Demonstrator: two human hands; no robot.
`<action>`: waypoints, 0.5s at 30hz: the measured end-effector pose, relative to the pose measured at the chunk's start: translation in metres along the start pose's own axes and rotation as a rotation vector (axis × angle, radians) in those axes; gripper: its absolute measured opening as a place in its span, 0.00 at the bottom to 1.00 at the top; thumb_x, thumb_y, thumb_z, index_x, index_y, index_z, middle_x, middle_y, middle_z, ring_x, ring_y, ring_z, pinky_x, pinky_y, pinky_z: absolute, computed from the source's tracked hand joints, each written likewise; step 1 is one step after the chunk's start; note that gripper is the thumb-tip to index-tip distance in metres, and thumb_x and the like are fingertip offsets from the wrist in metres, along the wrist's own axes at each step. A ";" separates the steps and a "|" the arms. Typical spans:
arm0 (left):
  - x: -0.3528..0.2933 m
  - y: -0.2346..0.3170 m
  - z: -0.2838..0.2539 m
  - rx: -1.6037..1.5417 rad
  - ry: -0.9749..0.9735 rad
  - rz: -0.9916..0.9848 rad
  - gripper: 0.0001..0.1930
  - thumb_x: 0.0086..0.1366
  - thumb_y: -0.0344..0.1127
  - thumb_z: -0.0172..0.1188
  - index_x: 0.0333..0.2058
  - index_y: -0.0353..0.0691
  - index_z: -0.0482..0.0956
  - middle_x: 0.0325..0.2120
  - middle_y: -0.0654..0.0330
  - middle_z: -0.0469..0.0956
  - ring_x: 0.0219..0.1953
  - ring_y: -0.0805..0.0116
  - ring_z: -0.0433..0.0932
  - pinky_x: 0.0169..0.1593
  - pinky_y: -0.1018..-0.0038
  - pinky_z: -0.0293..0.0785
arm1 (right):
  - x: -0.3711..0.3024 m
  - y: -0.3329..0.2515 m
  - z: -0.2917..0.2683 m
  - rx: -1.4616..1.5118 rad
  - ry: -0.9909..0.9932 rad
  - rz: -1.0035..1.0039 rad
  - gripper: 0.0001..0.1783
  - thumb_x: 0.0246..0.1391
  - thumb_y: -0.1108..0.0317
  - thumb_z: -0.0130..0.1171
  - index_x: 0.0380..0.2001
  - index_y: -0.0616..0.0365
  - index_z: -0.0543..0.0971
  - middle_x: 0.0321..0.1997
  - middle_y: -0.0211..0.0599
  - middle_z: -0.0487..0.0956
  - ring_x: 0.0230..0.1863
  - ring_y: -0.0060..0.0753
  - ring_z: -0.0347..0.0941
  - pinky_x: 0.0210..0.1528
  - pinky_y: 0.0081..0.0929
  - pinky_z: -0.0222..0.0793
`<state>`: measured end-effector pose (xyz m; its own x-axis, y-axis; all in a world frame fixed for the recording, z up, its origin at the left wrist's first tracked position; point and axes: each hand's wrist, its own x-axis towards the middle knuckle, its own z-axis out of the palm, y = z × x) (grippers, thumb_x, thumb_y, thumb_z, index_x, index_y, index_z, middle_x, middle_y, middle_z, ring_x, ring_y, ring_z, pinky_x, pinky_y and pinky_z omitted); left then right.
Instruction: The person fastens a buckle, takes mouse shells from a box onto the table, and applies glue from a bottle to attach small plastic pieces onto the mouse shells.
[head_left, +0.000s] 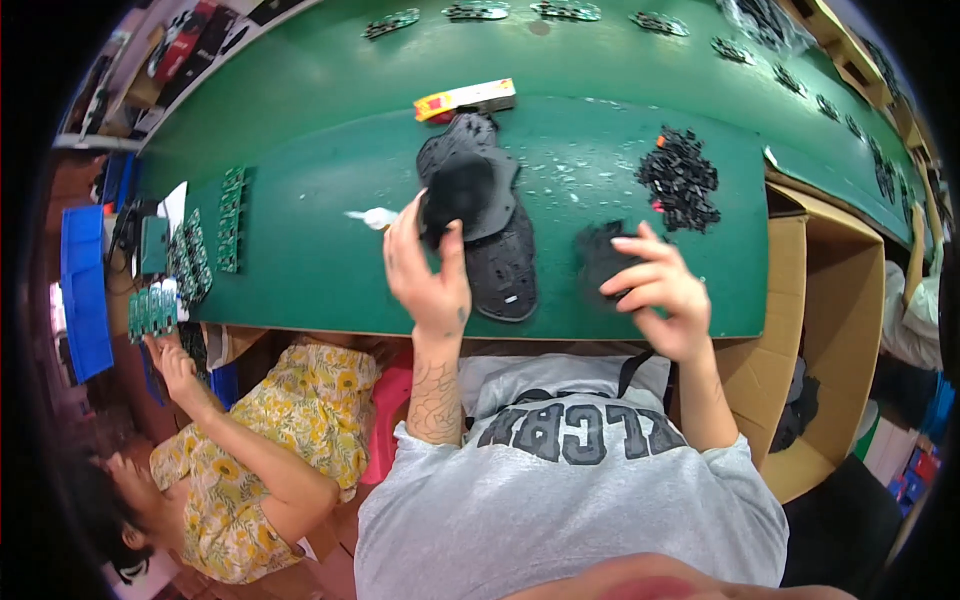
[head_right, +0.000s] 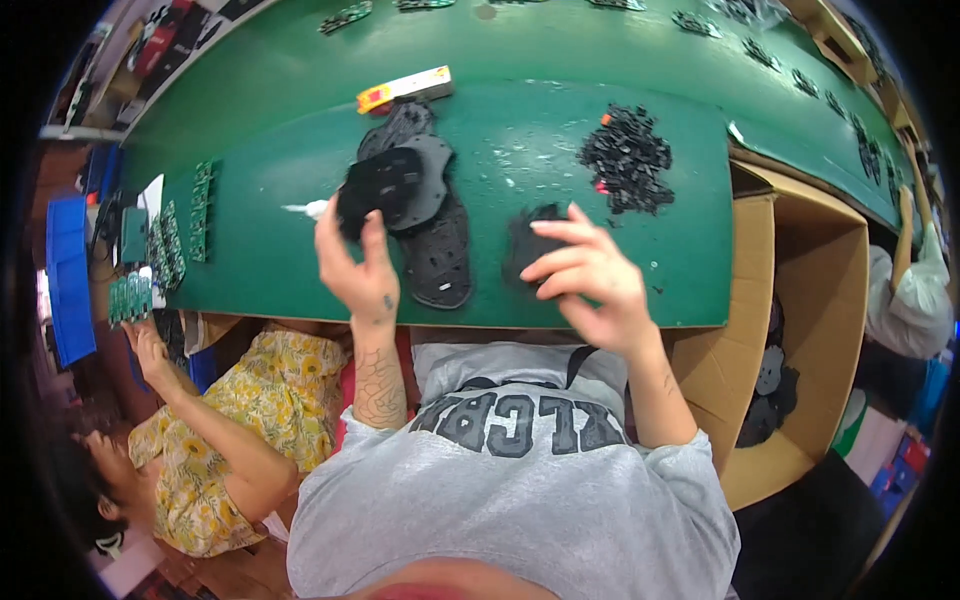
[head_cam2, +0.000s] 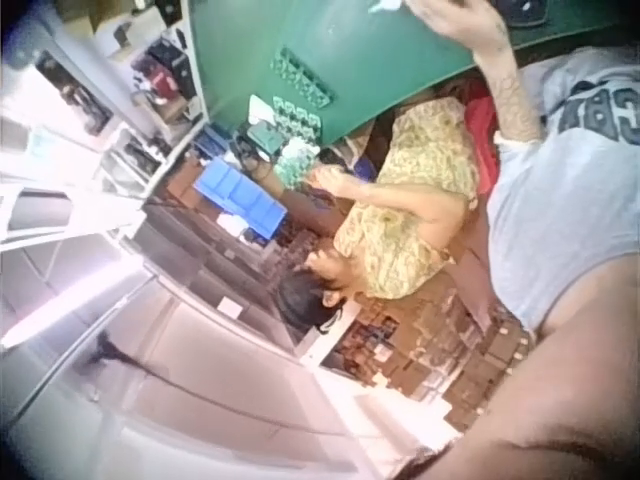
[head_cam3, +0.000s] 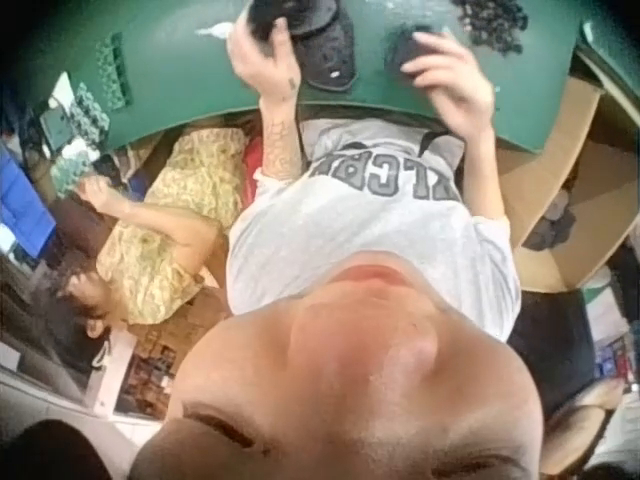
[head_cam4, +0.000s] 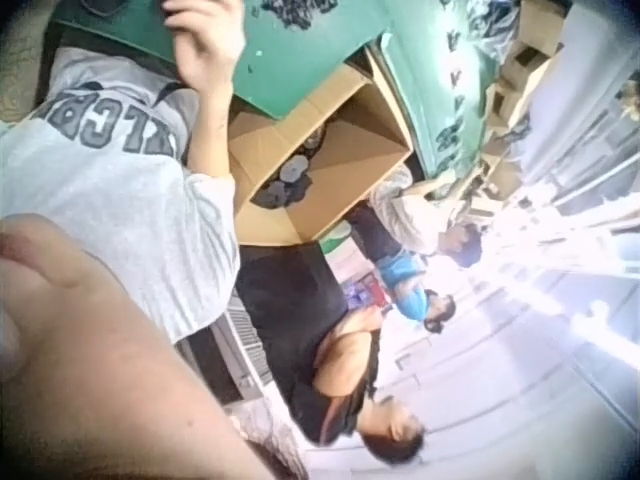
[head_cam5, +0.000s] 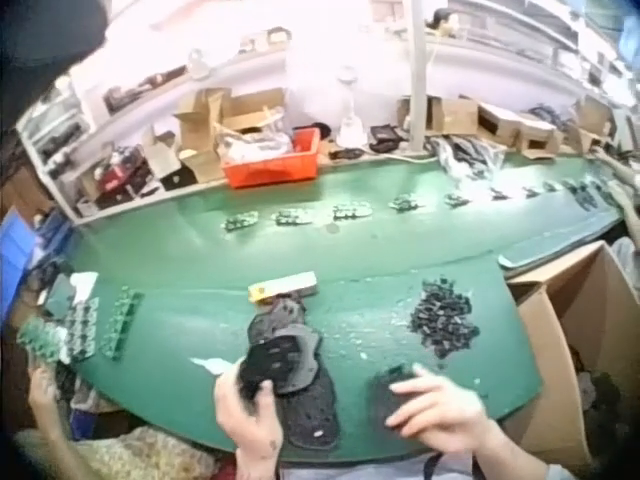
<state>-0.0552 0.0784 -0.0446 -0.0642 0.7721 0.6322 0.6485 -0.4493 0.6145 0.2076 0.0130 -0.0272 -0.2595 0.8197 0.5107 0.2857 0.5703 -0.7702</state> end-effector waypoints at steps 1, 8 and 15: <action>-0.005 0.002 -0.004 -0.067 0.022 0.006 0.20 0.62 0.30 0.61 0.52 0.30 0.72 0.50 0.48 0.75 0.47 0.54 0.76 0.53 0.66 0.71 | -0.009 -0.004 0.000 -0.109 -0.098 0.031 0.17 0.33 0.87 0.54 0.27 0.54 0.79 0.42 0.32 0.82 0.63 0.48 0.68 0.69 0.58 0.52; 0.022 0.058 0.007 -0.201 -0.671 -0.141 0.21 0.62 0.27 0.54 0.55 0.33 0.69 0.46 0.49 0.76 0.50 0.53 0.75 0.56 0.66 0.68 | -0.051 -0.005 -0.012 -0.194 -0.016 0.233 0.22 0.38 0.89 0.50 0.37 0.59 0.82 0.46 0.38 0.82 0.54 0.44 0.76 0.55 0.38 0.72; -0.009 0.053 0.045 0.229 -0.630 0.261 0.19 0.60 0.29 0.62 0.51 0.38 0.74 0.40 0.55 0.73 0.40 0.55 0.72 0.46 0.63 0.69 | -0.046 -0.011 -0.059 -0.518 0.402 0.608 0.10 0.46 0.75 0.67 0.35 0.59 0.85 0.31 0.34 0.79 0.26 0.26 0.73 0.28 0.23 0.69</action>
<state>0.0142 0.0677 -0.0390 0.5195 0.7963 0.3099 0.7305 -0.6020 0.3225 0.2707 -0.0277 -0.0202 0.3878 0.8898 0.2407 0.6746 -0.0960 -0.7319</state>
